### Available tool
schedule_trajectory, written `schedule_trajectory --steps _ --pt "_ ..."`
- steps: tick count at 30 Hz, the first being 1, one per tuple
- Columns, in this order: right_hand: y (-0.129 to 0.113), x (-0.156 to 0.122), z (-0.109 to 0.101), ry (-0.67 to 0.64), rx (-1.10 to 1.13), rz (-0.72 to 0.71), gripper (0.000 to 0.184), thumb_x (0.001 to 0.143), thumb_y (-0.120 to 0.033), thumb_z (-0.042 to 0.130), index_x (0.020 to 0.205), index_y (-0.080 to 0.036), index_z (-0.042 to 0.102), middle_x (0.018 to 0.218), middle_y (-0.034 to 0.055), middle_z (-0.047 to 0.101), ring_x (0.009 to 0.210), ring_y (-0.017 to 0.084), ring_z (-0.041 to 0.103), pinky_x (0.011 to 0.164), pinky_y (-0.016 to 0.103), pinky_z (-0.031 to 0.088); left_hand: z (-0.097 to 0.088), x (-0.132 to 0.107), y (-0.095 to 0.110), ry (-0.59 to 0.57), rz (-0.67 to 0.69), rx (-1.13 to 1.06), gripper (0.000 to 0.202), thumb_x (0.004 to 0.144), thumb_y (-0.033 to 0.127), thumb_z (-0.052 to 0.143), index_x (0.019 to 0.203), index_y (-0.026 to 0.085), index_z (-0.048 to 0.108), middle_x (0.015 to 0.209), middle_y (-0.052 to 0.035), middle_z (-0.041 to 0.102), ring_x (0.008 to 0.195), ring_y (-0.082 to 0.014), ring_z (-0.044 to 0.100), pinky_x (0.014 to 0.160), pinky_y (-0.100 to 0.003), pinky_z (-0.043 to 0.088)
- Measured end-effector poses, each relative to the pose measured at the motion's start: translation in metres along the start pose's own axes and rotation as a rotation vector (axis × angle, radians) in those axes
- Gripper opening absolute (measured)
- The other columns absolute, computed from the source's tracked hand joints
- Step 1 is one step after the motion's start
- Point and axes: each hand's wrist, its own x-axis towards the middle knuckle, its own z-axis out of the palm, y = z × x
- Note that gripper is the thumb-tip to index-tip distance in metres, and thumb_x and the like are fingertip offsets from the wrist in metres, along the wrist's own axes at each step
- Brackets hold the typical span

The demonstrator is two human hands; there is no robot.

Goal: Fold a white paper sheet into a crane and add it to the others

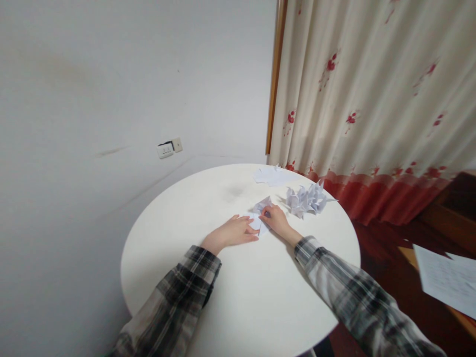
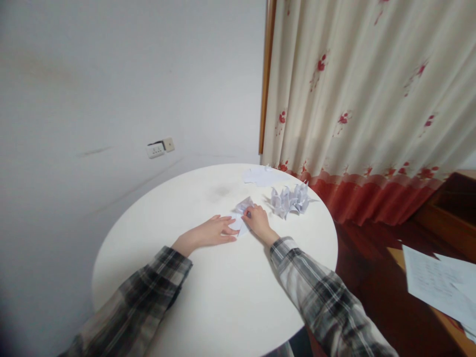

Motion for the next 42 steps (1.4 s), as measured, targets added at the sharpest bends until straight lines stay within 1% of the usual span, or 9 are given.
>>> schedule_trajectory --steps 11,15,19,23,25,28,33,39,42 --pt "0.000 0.002 -0.002 -0.010 0.002 -0.006 0.009 0.075 -0.027 0.060 0.076 -0.017 0.062 0.077 0.0038 0.057 0.076 0.016 0.047 0.067 0.025 0.030 -0.004 -0.004 0.014 0.075 0.018 -0.021 0.022 0.078 0.034 0.051 0.076 0.022 0.070 0.105 -0.0071 0.064 0.113 -0.0247 0.047 0.097 -0.037 0.023" --pt "0.000 0.002 -0.003 -0.008 0.002 -0.006 0.009 0.074 -0.026 0.061 0.075 -0.017 0.062 0.076 0.0038 0.057 0.074 0.016 0.047 0.067 0.025 0.031 0.003 -0.001 0.006 0.197 0.042 -0.152 0.028 0.079 0.035 0.048 0.070 0.019 0.068 0.089 -0.0042 0.068 0.092 -0.0196 0.058 0.081 -0.025 0.037" --pt "0.002 0.002 -0.002 -0.002 0.043 -0.029 0.007 0.074 -0.024 0.061 0.074 -0.017 0.063 0.077 0.0043 0.058 0.076 0.016 0.048 0.068 0.025 0.032 0.012 0.005 -0.005 0.308 -0.054 -0.162 0.028 0.080 0.035 0.045 0.070 0.018 0.065 0.074 -0.0028 0.067 0.071 -0.0158 0.059 0.066 -0.022 0.039" --pt "0.002 0.001 0.000 -0.036 0.149 -0.117 0.007 0.071 -0.023 0.064 0.072 -0.017 0.063 0.077 0.0034 0.058 0.078 0.016 0.049 0.070 0.025 0.034 0.022 0.012 -0.020 0.544 -0.214 -0.040 0.017 0.076 0.034 0.053 0.076 0.018 0.060 0.078 -0.0037 0.062 0.075 -0.0171 0.056 0.067 -0.025 0.039" --pt "0.000 -0.001 0.001 -0.080 0.206 -0.174 0.007 0.070 -0.023 0.066 0.070 -0.017 0.063 0.074 0.0025 0.058 0.076 0.015 0.050 0.069 0.025 0.034 0.028 0.016 -0.029 0.638 -0.262 -0.071 0.024 0.070 0.035 0.062 0.085 0.017 0.057 0.085 -0.0045 0.061 0.081 -0.0186 0.056 0.070 -0.027 0.041" --pt "-0.007 -0.003 -0.001 -0.118 0.267 -0.226 0.008 0.069 -0.023 0.067 0.068 -0.017 0.064 0.071 0.0015 0.058 0.073 0.014 0.049 0.068 0.024 0.035 0.036 0.022 -0.040 0.639 -0.211 -0.200 0.033 0.065 0.035 0.066 0.092 0.017 0.057 0.092 -0.0051 0.061 0.088 -0.0196 0.055 0.078 -0.029 0.041" --pt "-0.015 -0.006 -0.005 -0.116 0.286 -0.251 0.009 0.069 -0.024 0.067 0.068 -0.016 0.064 0.073 0.0011 0.058 0.072 0.013 0.050 0.068 0.023 0.035 0.042 0.029 -0.048 0.621 -0.157 -0.381 0.024 0.066 0.029 0.066 0.087 0.018 0.063 0.092 -0.0044 0.065 0.090 -0.0191 0.056 0.083 -0.029 0.041" --pt "-0.019 -0.009 -0.008 -0.083 0.212 -0.282 0.005 0.073 -0.021 0.062 0.073 -0.017 0.064 0.074 0.0014 0.057 0.075 0.014 0.049 0.071 0.024 0.036 0.040 0.029 -0.048 0.616 -0.136 -0.429 0.026 0.065 0.031 0.067 0.088 0.017 0.066 0.093 -0.0049 0.066 0.090 -0.0197 0.057 0.085 -0.031 0.041" --pt "-0.020 -0.011 -0.008 -0.084 0.146 -0.268 0.011 0.075 -0.016 0.056 0.082 -0.018 0.065 0.077 0.0027 0.058 0.077 0.015 0.049 0.072 0.024 0.036 0.039 0.030 -0.048 0.600 -0.113 -0.444 0.028 0.066 0.032 0.066 0.089 0.016 0.066 0.093 -0.0052 0.067 0.089 -0.0193 0.058 0.085 -0.031 0.042"
